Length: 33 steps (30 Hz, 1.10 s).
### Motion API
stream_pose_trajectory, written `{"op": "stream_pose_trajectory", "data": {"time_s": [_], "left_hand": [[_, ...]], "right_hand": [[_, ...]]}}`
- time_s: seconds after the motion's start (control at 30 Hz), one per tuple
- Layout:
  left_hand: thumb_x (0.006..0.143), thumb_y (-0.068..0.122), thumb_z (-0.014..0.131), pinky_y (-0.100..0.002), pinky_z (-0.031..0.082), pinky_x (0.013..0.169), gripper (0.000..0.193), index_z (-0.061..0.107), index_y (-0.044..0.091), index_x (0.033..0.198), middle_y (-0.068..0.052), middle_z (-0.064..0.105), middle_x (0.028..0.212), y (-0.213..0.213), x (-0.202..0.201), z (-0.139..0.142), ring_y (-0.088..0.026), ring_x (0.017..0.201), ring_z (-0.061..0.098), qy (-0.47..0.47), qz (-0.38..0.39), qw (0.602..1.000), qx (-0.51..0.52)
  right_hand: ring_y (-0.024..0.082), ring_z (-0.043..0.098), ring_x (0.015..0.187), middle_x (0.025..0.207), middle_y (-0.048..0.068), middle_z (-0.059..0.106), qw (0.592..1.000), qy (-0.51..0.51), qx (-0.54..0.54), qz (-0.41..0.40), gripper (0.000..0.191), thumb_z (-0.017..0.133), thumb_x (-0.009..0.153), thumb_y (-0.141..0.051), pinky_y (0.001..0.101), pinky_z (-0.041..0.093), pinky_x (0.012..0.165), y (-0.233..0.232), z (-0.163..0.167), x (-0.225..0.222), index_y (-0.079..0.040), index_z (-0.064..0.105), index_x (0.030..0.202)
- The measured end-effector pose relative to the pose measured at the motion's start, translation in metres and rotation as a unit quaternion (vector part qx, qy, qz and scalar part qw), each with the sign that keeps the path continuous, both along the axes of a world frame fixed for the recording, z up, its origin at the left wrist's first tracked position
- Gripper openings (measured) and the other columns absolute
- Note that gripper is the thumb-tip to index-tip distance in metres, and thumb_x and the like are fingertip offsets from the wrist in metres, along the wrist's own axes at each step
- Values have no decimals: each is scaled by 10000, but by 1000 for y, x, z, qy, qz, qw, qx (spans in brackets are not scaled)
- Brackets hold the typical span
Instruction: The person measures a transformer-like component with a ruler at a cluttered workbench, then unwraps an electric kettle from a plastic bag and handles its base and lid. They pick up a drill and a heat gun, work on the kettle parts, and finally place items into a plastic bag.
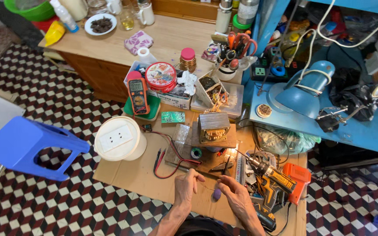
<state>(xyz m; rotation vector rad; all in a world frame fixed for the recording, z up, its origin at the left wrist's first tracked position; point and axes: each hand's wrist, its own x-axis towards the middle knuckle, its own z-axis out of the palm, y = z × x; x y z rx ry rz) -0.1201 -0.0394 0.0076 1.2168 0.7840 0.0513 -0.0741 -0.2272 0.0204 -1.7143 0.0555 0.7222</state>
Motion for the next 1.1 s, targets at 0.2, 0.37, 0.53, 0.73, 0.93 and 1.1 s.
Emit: {"op": "stream_pose_trajectory", "data": {"time_s": [0.2,0.37,0.53,0.73,0.93,1.1], "left_hand": [[896,447,677,-354,486,688,444,649,4,873,-69,616,739,-18,-10,-23,-192,717,577,50,-14,984,168],[874,425,749,-326,509,746,428,683,4,919,-70,709,864,-41,-22,-37,-167,802,613,-1,45,986,161],[857,397,765,-338,550,804,479,630,30,1134,-97,697,1027,-41,-13,-30,-184,945,671,17,23,986,166],[861,306,774,-395,571,884,643,532,45,1396,-164,650,1229,14,37,-15,-291,1069,681,-68,-46,938,337],[774,249,860,-474,396,1097,892,384,-32,1475,-266,505,1467,83,111,-12,-406,1357,488,-127,-147,882,430],[693,278,878,-457,404,1101,975,376,-22,1473,-259,514,1426,121,161,-16,-399,1334,494,-181,-274,863,385]], "right_hand": [[210,687,1103,1222,116,754,997,34,-58,30,417,649,935,-299,315,531,933,-23,-12,0,-24,694,1246],[262,712,1033,1140,241,804,999,33,-41,-9,409,633,1024,-318,340,552,947,-49,-36,-4,78,735,1030],[208,672,1142,1296,121,706,997,-49,-54,24,418,640,919,-245,349,523,967,-50,-27,12,-45,626,1285],[277,650,1231,1341,173,668,979,-178,-96,21,589,653,920,-314,383,504,1026,-1,22,63,-62,529,1436],[408,563,1259,1371,262,568,893,-343,-291,25,927,787,804,-510,498,453,1025,89,58,134,-22,418,1501],[443,569,1179,1316,291,554,833,-381,-401,22,1140,839,702,-605,518,474,960,153,55,162,67,367,1493]]}}
